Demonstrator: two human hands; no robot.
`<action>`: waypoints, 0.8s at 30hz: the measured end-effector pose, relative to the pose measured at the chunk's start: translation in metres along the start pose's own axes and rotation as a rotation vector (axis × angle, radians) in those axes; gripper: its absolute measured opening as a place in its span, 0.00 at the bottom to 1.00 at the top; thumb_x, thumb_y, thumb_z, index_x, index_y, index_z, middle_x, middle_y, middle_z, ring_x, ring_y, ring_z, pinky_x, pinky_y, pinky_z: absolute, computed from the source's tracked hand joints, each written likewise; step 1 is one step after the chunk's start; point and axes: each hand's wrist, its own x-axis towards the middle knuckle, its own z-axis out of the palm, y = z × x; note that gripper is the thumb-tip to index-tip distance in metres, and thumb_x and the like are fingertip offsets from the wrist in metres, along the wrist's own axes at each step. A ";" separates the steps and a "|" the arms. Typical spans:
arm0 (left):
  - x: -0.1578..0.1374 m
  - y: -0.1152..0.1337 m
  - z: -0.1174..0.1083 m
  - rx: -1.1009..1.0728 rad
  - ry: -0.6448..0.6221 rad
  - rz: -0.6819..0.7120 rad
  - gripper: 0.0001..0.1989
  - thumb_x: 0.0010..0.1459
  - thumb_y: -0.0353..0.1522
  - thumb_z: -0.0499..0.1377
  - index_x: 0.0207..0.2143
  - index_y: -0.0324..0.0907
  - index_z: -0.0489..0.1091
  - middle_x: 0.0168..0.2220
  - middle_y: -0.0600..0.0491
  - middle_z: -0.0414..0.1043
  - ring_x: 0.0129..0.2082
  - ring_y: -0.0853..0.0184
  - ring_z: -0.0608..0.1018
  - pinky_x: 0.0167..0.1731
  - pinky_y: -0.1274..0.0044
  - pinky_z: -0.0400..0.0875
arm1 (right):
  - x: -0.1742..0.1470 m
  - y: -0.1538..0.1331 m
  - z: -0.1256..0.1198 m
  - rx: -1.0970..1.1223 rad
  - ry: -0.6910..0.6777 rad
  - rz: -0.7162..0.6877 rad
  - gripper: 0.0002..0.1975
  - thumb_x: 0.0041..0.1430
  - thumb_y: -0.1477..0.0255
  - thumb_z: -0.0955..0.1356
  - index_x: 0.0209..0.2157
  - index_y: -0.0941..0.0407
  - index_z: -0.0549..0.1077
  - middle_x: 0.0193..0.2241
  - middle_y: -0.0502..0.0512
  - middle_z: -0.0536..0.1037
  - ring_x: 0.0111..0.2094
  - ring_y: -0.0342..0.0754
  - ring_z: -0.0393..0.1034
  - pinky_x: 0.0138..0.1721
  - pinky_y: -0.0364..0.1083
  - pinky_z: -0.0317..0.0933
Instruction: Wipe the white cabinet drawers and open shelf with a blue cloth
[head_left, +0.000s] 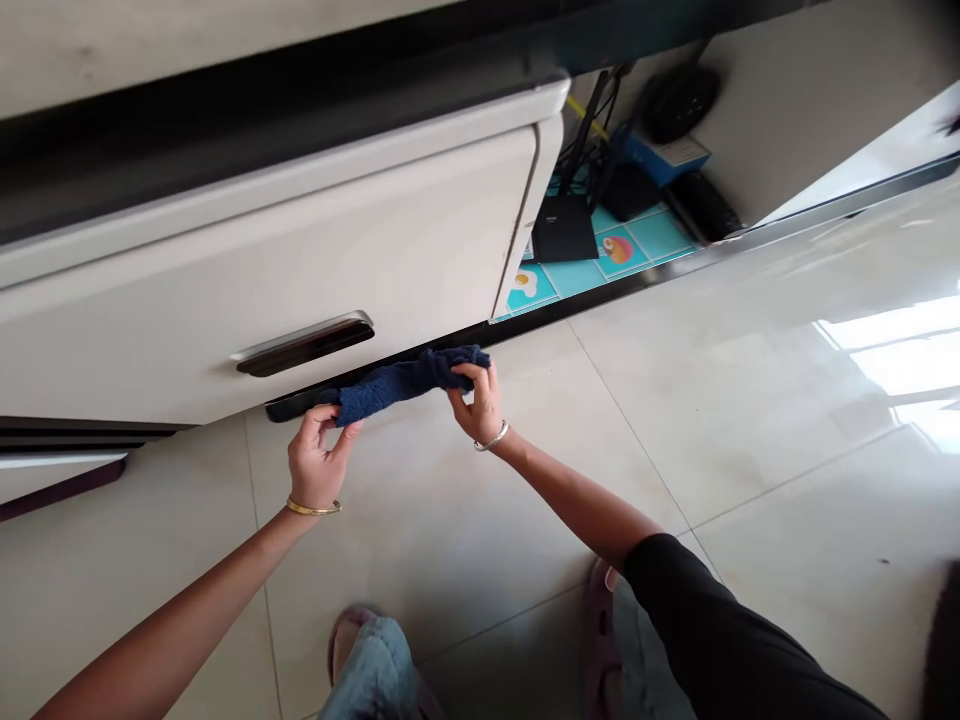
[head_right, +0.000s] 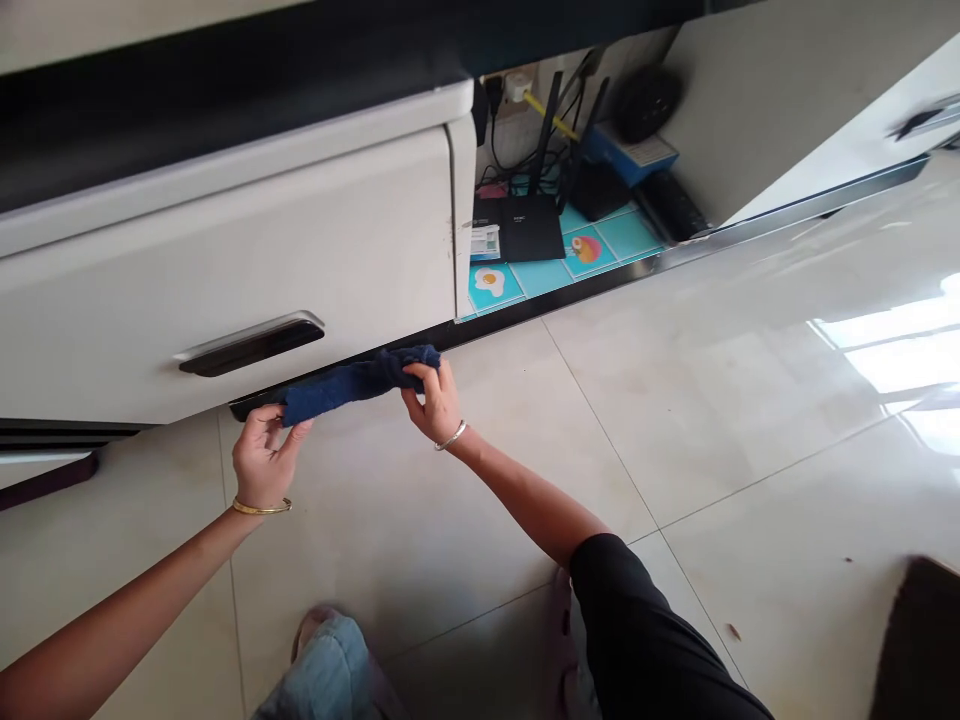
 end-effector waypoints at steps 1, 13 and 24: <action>0.002 0.008 0.006 -0.066 -0.015 0.015 0.16 0.61 0.44 0.65 0.40 0.44 0.68 0.37 0.53 0.74 0.36 0.69 0.78 0.42 0.76 0.78 | 0.012 -0.003 -0.005 0.014 0.099 0.032 0.09 0.69 0.68 0.61 0.46 0.54 0.69 0.41 0.63 0.73 0.45 0.56 0.70 0.48 0.57 0.69; 0.066 0.128 0.075 -0.021 -0.209 0.365 0.09 0.61 0.37 0.67 0.33 0.46 0.71 0.38 0.53 0.66 0.28 0.72 0.68 0.26 0.78 0.69 | 0.092 0.058 -0.099 0.196 0.459 0.472 0.14 0.65 0.57 0.64 0.33 0.52 0.66 0.30 0.52 0.69 0.35 0.49 0.65 0.40 0.49 0.64; 0.114 0.249 0.041 0.208 -0.354 0.122 0.14 0.64 0.45 0.62 0.33 0.45 0.73 0.34 0.51 0.71 0.35 0.65 0.76 0.34 0.74 0.74 | 0.107 0.072 -0.150 0.514 -1.287 0.096 0.22 0.61 0.56 0.70 0.50 0.56 0.78 0.32 0.55 0.84 0.31 0.48 0.76 0.35 0.46 0.65</action>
